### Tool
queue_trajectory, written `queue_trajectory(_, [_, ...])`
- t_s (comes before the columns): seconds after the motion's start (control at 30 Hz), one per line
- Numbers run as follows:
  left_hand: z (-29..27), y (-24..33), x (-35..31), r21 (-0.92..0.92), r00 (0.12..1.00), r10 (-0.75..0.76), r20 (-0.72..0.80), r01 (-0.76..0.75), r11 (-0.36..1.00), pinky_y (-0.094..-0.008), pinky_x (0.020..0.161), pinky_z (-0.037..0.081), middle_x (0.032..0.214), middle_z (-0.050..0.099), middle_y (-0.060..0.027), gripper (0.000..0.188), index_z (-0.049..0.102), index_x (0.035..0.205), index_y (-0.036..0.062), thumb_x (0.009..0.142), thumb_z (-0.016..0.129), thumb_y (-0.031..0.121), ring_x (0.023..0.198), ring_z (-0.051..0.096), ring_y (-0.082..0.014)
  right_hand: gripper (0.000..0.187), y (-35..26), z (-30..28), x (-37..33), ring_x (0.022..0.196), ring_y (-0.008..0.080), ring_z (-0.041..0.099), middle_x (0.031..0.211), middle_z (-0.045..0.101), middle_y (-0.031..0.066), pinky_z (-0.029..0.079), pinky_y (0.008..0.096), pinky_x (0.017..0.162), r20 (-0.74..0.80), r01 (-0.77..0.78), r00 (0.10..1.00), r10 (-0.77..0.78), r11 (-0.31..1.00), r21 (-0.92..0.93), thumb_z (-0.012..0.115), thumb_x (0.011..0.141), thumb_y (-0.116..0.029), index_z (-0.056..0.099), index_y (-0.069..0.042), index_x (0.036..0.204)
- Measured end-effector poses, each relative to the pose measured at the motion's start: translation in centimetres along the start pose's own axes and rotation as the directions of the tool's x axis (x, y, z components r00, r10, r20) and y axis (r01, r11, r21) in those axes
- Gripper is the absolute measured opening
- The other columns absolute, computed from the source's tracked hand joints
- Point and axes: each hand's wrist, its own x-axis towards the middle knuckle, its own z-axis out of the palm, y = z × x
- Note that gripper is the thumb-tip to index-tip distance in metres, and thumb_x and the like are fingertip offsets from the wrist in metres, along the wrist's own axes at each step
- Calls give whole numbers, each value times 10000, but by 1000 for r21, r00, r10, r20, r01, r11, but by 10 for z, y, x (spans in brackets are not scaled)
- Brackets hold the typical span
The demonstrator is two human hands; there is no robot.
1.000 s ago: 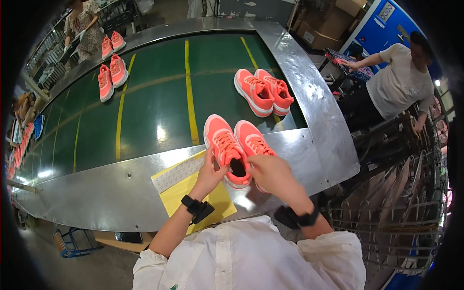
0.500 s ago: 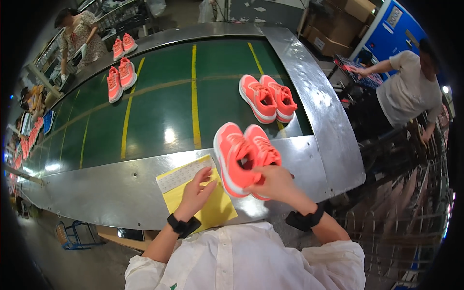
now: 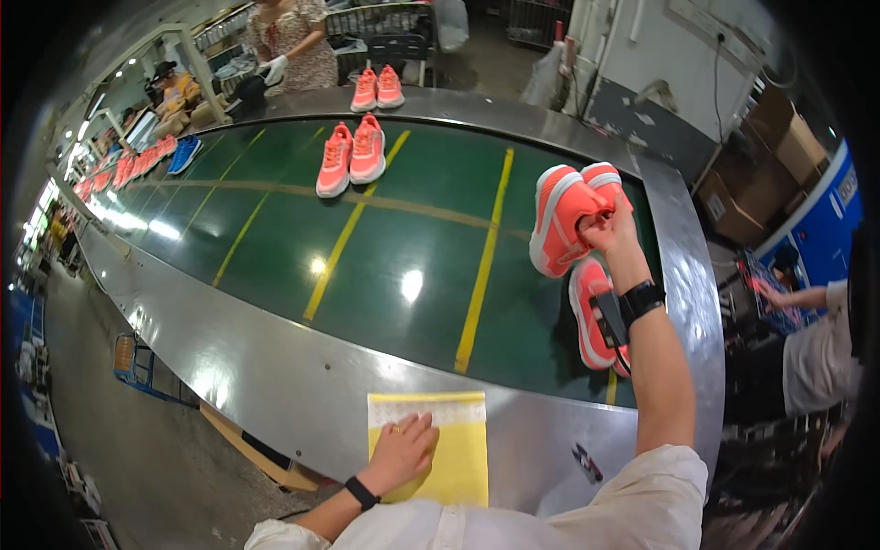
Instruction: Inspecting shoes on a conveyor belt, trimming loose threads, and marking a production sheet.
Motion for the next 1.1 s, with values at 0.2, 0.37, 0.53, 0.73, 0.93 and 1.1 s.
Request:
queue_trajectory(0.2, [-3, 1, 7, -140, 991, -101, 88, 113, 984, -458, 916, 358, 1350, 492, -90, 441, 528, 1219, 137, 800, 631, 228, 1230, 472, -255, 392, 6, 42, 69, 1210, 386, 457, 1310, 420, 263, 432, 448, 1027, 381, 257, 901, -207, 963, -85, 492, 936, -154, 411, 68, 1249])
queue_trajectory(0.37, [-7, -3, 14, -152, 986, -118, 116, 135, 979, -473, 954, 324, 1367, 479, -84, 444, 574, 1201, 145, 774, 667, 217, 1242, 457, -260, 391, -31, -24, -3, 959, 180, 610, 1052, 608, 65, 518, 326, 801, 438, 325, 898, 47, 599, -732, 651, 866, -198, 544, -15, 1195])
queue_trajectory(0.53, [-13, -6, 25, -125, 989, -68, 129, 84, 989, -455, 938, 344, 1326, 494, -88, 495, 566, 1194, 117, 723, 713, 157, 1200, 461, -295, 488, -58, -133, -119, 997, 250, 639, 1062, 660, 148, 499, 332, 838, 282, 201, 957, -69, -545, -814, 762, 768, -304, 618, -82, 1178])
queue_trajectory(0.73, [-9, 4, 35, -111, 993, -76, 88, 86, 990, -423, 902, 382, 1249, 516, -106, 506, 546, 1184, 79, 710, 717, 124, 1130, 482, -311, 640, -16, -199, -128, 978, 258, 609, 966, 649, 87, 419, 458, 831, 231, 39, 965, -125, -802, -596, 714, 656, -593, 605, -259, 1190])
queue_trajectory(0.93, [-4, 6, 29, -78, 998, -40, 45, 44, 996, -424, 869, 427, 1255, 509, -114, 480, 546, 1155, 71, 707, 712, 105, 1110, 492, -320, 494, 0, -185, -163, 793, 252, 648, 758, 673, 96, 421, 451, 782, 418, 81, 855, -308, -716, -693, 740, 644, -542, 692, -152, 943])
queue_trajectory(1.1, [4, -11, 25, -159, 997, -37, -74, 25, 987, -423, 889, 457, 1309, 488, -130, 517, 502, 1235, 53, 766, 711, 115, 1125, 514, -326, 381, 39, -174, -281, 646, 298, 627, 672, 642, 117, 473, 398, 608, 595, 401, 752, -283, -520, -754, 798, 632, -360, 679, -55, 827])
